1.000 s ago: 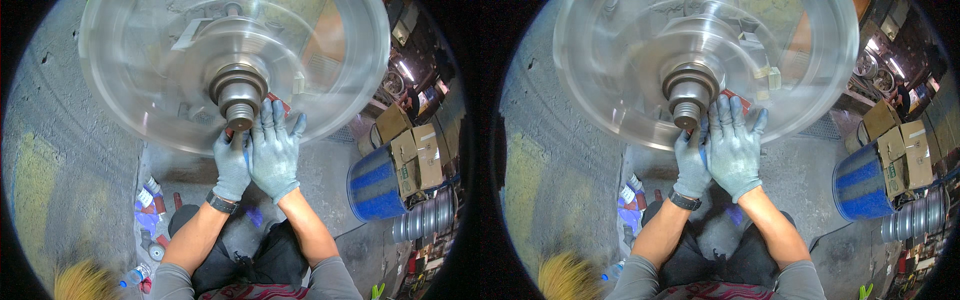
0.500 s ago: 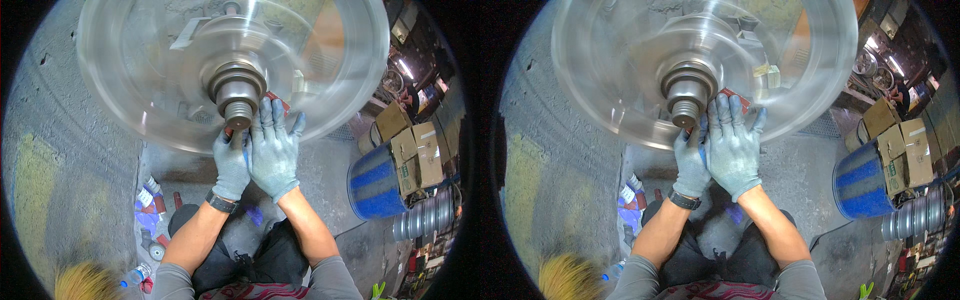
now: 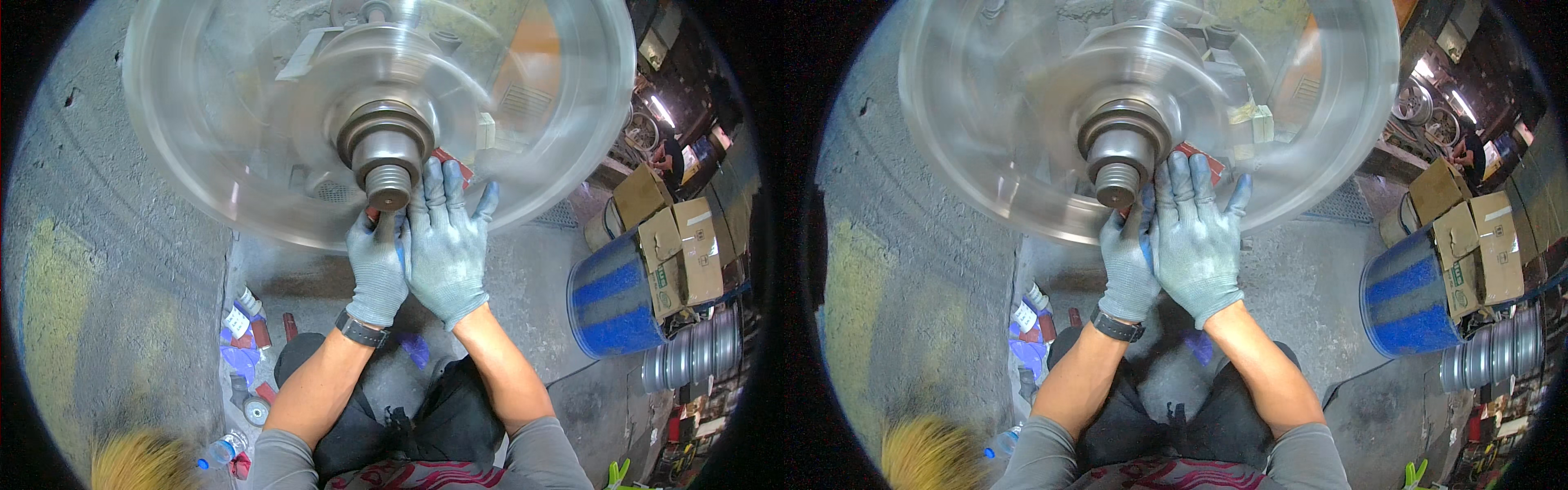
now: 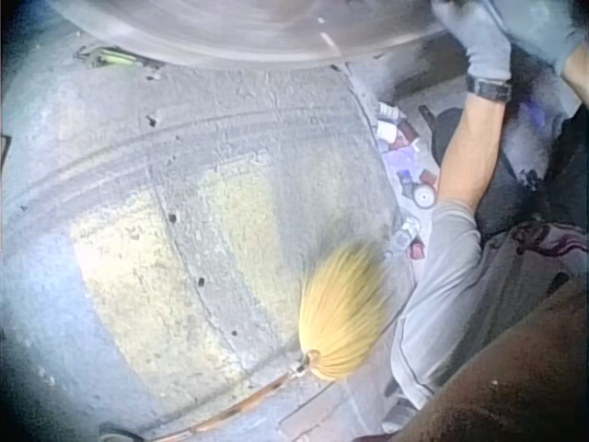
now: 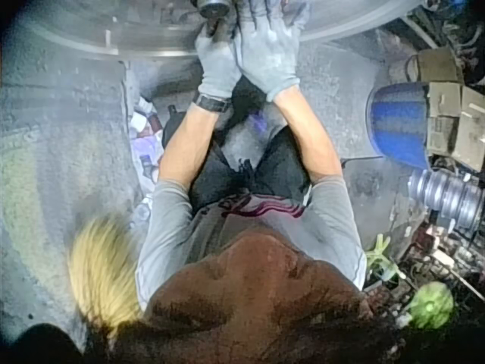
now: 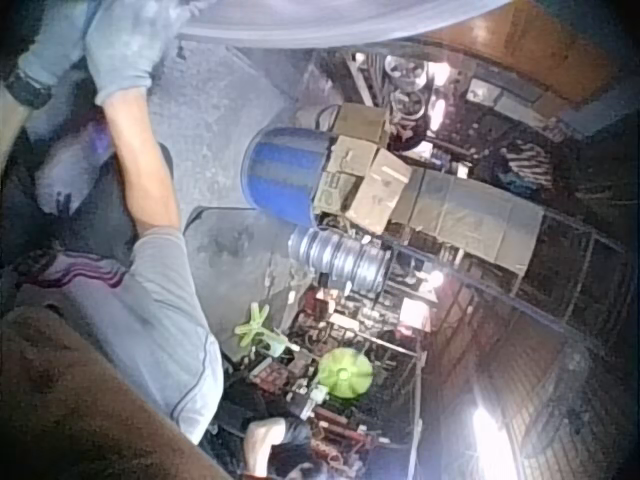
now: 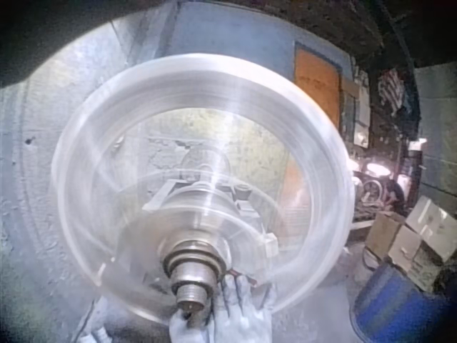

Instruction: The person sits on the floor and uses a sanding block to sand the surface of a spinning car wheel mounted on a lathe. They hold the sanding block against the rotating wheel, moving it along the face and rim to smooth the metal.

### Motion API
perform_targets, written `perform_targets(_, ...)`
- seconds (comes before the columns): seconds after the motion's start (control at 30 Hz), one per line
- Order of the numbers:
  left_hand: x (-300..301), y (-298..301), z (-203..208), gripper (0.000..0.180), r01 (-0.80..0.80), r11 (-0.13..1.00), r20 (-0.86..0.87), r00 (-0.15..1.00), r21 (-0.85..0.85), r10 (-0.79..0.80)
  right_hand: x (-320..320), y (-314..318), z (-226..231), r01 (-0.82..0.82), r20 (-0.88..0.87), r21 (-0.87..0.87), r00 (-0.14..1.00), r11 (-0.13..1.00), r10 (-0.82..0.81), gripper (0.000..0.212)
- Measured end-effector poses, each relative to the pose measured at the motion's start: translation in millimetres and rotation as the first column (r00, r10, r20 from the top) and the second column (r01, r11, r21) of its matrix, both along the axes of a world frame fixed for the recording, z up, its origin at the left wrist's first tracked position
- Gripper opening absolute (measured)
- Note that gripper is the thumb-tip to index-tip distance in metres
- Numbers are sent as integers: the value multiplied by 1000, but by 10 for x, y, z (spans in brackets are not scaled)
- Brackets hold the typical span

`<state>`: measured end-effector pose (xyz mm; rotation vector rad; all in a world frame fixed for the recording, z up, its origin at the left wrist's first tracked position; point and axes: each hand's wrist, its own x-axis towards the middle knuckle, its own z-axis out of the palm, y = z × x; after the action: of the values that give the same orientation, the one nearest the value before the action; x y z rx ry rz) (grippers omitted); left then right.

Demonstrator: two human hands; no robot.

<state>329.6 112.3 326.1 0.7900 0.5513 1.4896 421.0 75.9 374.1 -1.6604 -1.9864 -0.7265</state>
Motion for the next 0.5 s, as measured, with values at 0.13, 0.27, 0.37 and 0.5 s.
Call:
perform_targets(0.13, 23, -21, 32, 30, 1, 1000, 60, 998, -13, -1, 14, -11, -2, -8, -9, -7, 1000, 1000, 7, 62)
perform_targets(0.27, 1, -22, 42, 29, -5, 1000, 48, 999, -3, 5, 4, -3, -1, -9, -12, -5, 1000, 1000, 9, 62)
perform_targets(0.37, 0, -16, 46, 29, 7, 1000, 52, 999, -15, -6, -10, 1, -2, -6, -36, 20, 999, 1000, 7, 64)
perform_targets(0.5, 18, -28, 41, 30, 17, 1000, 118, 993, -20, -14, -9, -4, 9, -6, -31, 23, 1000, 1000, 7, 63)
